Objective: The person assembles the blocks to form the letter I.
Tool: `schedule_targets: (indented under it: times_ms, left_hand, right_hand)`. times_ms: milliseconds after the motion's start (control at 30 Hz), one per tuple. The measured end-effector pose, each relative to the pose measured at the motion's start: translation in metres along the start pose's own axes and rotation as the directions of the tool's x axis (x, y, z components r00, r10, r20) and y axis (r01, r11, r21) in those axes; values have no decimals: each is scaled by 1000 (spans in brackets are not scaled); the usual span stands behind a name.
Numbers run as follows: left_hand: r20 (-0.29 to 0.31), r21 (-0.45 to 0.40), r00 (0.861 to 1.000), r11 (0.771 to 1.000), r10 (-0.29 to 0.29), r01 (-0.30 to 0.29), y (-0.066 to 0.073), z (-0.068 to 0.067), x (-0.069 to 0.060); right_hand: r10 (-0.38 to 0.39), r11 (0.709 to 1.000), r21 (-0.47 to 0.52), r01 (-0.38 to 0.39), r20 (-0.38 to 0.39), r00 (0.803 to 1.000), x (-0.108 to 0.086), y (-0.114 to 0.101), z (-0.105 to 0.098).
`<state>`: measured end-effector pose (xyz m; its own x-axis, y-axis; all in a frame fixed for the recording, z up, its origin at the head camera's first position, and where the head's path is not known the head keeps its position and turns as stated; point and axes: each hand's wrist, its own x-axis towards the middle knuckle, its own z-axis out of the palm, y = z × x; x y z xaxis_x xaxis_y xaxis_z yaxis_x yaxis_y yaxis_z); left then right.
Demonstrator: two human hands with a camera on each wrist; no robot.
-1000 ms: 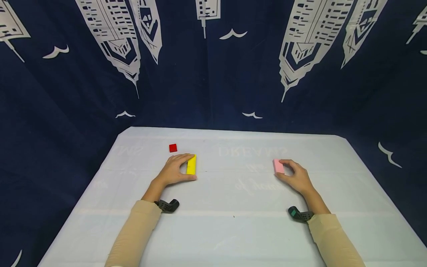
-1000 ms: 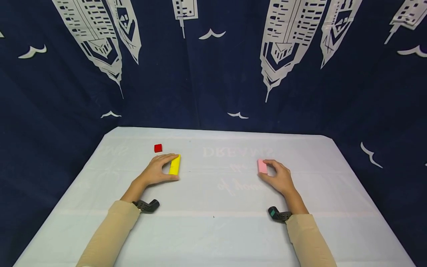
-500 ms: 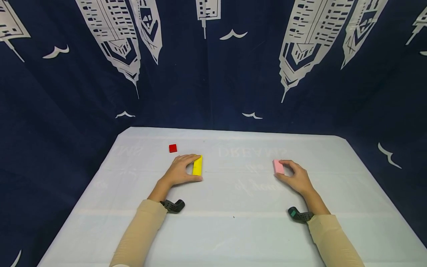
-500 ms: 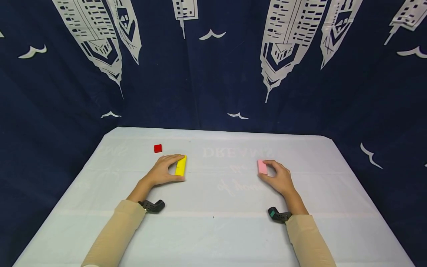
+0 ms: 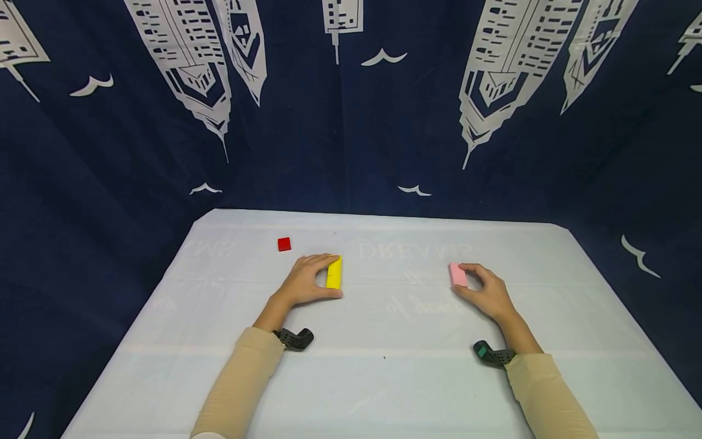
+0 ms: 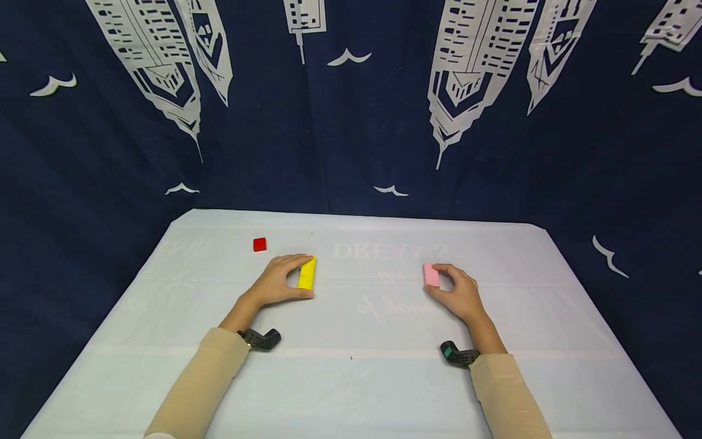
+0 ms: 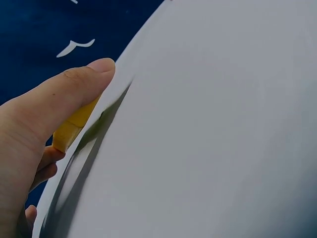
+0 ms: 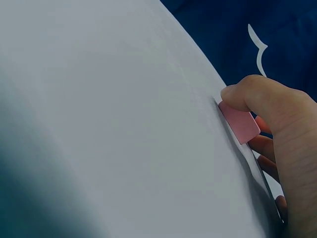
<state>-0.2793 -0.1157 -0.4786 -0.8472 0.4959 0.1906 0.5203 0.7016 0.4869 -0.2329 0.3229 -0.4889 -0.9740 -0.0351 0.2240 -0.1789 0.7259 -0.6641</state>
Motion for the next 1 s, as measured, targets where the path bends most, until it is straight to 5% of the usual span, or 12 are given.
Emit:
schedule_targets:
  times_ms: [1000]
  left_hand:
    - [18, 37, 999, 998, 41, -41, 28, 19, 17]
  right_hand:
    - [-12, 1000, 5, 13, -5, 1000, 1, 2, 0]
